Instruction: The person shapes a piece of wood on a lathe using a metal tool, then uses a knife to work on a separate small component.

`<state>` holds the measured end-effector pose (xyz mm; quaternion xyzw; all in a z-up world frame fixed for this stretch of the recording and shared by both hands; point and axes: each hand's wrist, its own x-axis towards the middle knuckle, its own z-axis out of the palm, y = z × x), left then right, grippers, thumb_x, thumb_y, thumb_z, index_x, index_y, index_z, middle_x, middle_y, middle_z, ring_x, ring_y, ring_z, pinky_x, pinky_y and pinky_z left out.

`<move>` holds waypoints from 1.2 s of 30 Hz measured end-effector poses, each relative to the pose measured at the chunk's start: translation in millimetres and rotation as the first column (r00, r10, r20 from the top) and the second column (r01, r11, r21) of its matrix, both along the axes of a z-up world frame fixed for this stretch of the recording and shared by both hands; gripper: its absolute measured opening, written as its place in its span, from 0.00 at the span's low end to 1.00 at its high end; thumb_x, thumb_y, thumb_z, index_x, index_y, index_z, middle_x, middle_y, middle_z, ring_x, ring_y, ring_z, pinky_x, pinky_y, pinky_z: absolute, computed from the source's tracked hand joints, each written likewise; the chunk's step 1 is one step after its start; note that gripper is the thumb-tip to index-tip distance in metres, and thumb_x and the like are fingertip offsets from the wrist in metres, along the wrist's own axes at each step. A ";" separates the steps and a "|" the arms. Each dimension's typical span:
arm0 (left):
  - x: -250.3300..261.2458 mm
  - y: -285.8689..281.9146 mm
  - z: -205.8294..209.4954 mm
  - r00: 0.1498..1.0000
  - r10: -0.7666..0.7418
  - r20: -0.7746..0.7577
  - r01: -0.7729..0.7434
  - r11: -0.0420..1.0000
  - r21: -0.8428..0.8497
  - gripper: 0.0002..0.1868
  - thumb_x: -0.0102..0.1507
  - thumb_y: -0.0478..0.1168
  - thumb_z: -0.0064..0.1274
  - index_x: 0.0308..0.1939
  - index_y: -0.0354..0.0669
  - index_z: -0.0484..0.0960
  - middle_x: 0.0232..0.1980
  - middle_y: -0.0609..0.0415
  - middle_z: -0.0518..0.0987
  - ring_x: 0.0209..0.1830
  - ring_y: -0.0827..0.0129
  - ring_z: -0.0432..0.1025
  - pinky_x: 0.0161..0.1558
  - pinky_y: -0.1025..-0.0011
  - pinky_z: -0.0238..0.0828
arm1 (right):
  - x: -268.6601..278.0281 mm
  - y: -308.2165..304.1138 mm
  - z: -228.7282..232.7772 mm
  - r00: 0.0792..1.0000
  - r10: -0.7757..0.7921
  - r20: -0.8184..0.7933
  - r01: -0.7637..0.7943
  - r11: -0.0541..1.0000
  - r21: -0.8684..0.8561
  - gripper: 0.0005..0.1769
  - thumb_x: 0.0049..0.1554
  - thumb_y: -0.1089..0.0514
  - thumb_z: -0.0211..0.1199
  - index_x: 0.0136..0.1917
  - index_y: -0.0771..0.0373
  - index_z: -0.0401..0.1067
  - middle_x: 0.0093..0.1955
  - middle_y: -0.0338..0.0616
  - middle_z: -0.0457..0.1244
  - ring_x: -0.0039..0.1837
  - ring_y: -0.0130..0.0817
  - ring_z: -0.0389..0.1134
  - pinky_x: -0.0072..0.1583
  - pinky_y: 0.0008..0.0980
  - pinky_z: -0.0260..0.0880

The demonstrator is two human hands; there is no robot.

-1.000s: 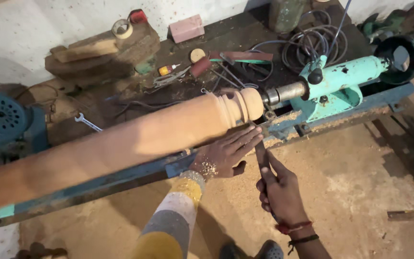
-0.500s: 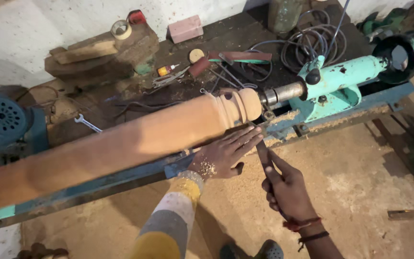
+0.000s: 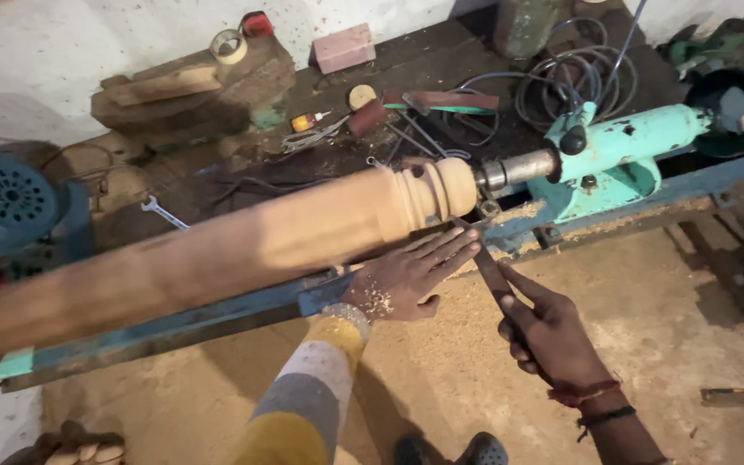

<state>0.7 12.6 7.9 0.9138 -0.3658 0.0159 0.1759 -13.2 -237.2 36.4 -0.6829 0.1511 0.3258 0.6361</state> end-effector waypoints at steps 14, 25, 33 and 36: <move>3.5 2.0 -4.2 0.998 -0.039 0.048 0.032 0.991 0.127 0.52 0.56 0.48 0.55 0.80 0.38 0.48 0.83 0.45 0.51 0.84 0.58 0.48 0.80 0.59 0.42 | 1.0 -13.4 -6.3 0.997 0.067 0.044 -0.070 0.996 0.061 0.33 0.60 0.52 0.58 0.78 0.47 0.63 0.25 0.42 0.61 0.22 0.27 0.54 0.25 0.30 0.54; 7.0 5.1 -17.8 0.971 -0.090 0.224 0.076 0.995 0.069 0.37 0.60 0.42 0.51 0.72 0.32 0.63 0.78 0.42 0.61 0.79 0.54 0.56 0.76 0.56 0.52 | -2.9 -37.4 2.3 0.984 -0.084 0.156 0.048 0.973 0.225 0.31 0.63 0.52 0.54 0.79 0.51 0.61 0.28 0.41 0.65 0.22 0.24 0.59 0.27 0.27 0.59; 4.7 3.9 -29.3 0.972 -0.112 0.207 0.086 0.988 0.131 0.34 0.62 0.43 0.50 0.70 0.30 0.64 0.77 0.37 0.59 0.78 0.49 0.54 0.74 0.53 0.50 | 16.3 -64.5 42.0 0.968 -0.147 0.205 0.114 0.979 0.168 0.30 0.62 0.52 0.55 0.77 0.55 0.63 0.30 0.44 0.68 0.22 0.26 0.59 0.27 0.27 0.58; -5.4 -13.0 -50.3 0.973 0.113 0.203 -0.112 0.994 -0.021 0.35 0.61 0.46 0.53 0.69 0.33 0.69 0.76 0.40 0.63 0.76 0.49 0.56 0.72 0.53 0.53 | 28.0 -88.4 54.8 0.967 -0.149 0.208 0.128 0.985 0.113 0.30 0.60 0.51 0.56 0.75 0.56 0.65 0.30 0.45 0.67 0.22 0.28 0.60 0.26 0.29 0.57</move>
